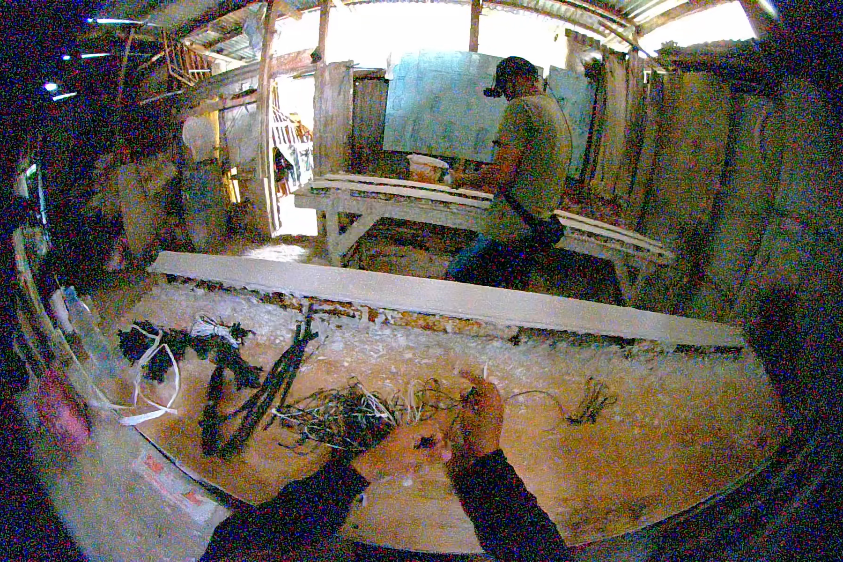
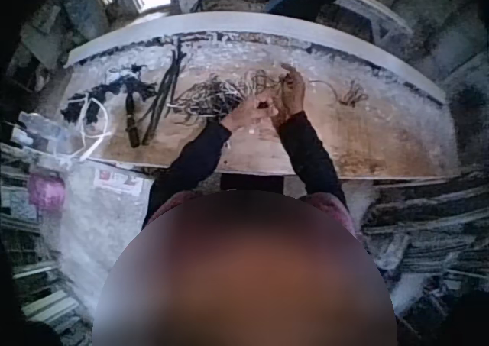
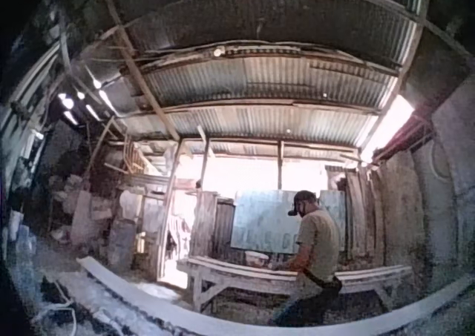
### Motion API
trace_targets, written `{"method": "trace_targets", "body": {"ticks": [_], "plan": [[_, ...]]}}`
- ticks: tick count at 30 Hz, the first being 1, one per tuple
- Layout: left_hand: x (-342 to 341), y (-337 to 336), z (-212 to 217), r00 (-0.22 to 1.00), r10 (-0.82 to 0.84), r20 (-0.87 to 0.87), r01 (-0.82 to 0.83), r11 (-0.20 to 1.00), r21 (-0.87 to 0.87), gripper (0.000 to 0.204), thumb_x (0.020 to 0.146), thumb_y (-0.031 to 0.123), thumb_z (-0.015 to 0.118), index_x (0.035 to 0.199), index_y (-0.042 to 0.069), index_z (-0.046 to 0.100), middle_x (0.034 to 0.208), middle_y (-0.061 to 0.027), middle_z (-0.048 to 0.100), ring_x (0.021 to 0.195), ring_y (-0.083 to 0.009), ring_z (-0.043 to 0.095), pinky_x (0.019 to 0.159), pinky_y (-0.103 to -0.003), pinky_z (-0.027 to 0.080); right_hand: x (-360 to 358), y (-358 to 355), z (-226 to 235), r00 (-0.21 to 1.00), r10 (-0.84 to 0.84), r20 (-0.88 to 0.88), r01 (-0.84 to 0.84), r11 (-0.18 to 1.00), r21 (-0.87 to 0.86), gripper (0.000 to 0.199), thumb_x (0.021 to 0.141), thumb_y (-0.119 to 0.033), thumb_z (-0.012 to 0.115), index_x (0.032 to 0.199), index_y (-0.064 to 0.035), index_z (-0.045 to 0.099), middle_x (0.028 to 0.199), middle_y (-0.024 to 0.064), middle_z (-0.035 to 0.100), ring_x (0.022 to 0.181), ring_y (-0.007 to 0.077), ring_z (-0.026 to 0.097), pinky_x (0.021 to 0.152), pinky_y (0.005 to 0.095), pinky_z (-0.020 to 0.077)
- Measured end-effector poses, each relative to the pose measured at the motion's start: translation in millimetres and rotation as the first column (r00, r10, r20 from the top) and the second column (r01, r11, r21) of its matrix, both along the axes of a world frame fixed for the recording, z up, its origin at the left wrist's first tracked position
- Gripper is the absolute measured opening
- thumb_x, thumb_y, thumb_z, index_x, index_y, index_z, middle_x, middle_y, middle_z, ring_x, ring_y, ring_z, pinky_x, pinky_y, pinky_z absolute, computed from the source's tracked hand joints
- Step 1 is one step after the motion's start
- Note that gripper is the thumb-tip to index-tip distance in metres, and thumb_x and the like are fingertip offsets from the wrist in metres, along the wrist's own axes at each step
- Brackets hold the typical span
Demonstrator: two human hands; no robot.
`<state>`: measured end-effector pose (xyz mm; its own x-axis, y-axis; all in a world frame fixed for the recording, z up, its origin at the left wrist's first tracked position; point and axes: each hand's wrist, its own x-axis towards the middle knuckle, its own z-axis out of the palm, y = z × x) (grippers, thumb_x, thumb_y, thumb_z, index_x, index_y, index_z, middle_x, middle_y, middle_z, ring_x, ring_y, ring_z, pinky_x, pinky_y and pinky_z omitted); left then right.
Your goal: The person repeatedly picks up black cable ties and white wires from a wooden workbench, loops the ties around the wires, and pulls them tight by hand. A second person works at a separate bench in the background. The camera wearer continues this one-at-a-time tying process throughout the clip.
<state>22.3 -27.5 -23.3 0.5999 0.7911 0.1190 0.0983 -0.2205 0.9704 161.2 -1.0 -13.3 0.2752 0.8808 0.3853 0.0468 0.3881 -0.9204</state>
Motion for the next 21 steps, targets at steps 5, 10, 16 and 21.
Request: {"method": "trace_targets", "body": {"ticks": [5, 10, 16, 21], "plan": [[-19, 13, 0, 0.941, 0.127, 0.313, -0.193, 0.963, 0.188, 0.019, 0.076, 0.019, 0.065, 0.072, 0.004, 0.055, 0.063, 0.0022, 0.05, 0.063, -0.006, 0.049, 0.057, -0.021, 0.042, -9, -19, 19, 0.874, 0.327, -0.36, -0.337, 0.941, 0.036, 0.006, 0.077, -0.005, 0.06, 0.083, -0.0043, 0.06, 0.086, 0.0029, 0.053, 0.078, 0.0121, 0.051, 0.069, 0.0244, 0.0419], [-47, 41, -4, 0.693, 0.671, 0.262, -0.718, 0.615, 0.325, 0.009, 0.071, 0.006, 0.064, 0.079, 0.002, 0.062, 0.071, -0.0043, 0.055, 0.061, -0.0107, 0.051, 0.056, -0.023, 0.041, -14, -27, 24, 0.894, 0.3, -0.331, -0.328, 0.944, -0.028, 0.005, 0.077, -0.008, 0.061, 0.08, -0.0034, 0.061, 0.088, 0.004, 0.053, 0.082, 0.0143, 0.052, 0.073, 0.0256, 0.0415], [-55, 55, -17, 0.422, 0.796, 0.433, -0.89, 0.455, 0.031, 0.009, 0.068, 0.004, 0.066, 0.075, 0.003, 0.059, 0.069, -0.003, 0.054, 0.058, -0.0106, 0.049, 0.053, -0.023, 0.04, -28, -48, 8, 0.813, 0.565, 0.138, -0.558, 0.825, -0.09, 0.013, 0.076, -0.011, 0.062, 0.088, -0.0069, 0.065, 0.098, 0.0079, 0.052, 0.1, 0.0229, 0.046, 0.089, 0.0342, 0.0353], [-48, 47, -11, 0.435, 0.8, 0.413, -0.892, 0.446, 0.075, 0.008, 0.068, 0.0, 0.064, 0.072, 0.002, 0.057, 0.066, -0.0033, 0.055, 0.059, -0.0115, 0.05, 0.054, -0.024, 0.04, -39, -46, -5, 0.668, 0.554, 0.497, -0.646, 0.763, 0.019, 0.014, 0.071, -0.012, 0.065, 0.085, -0.0099, 0.065, 0.103, 0.0109, 0.053, 0.1, 0.0288, 0.049, 0.083, 0.0398, 0.0414]]}}
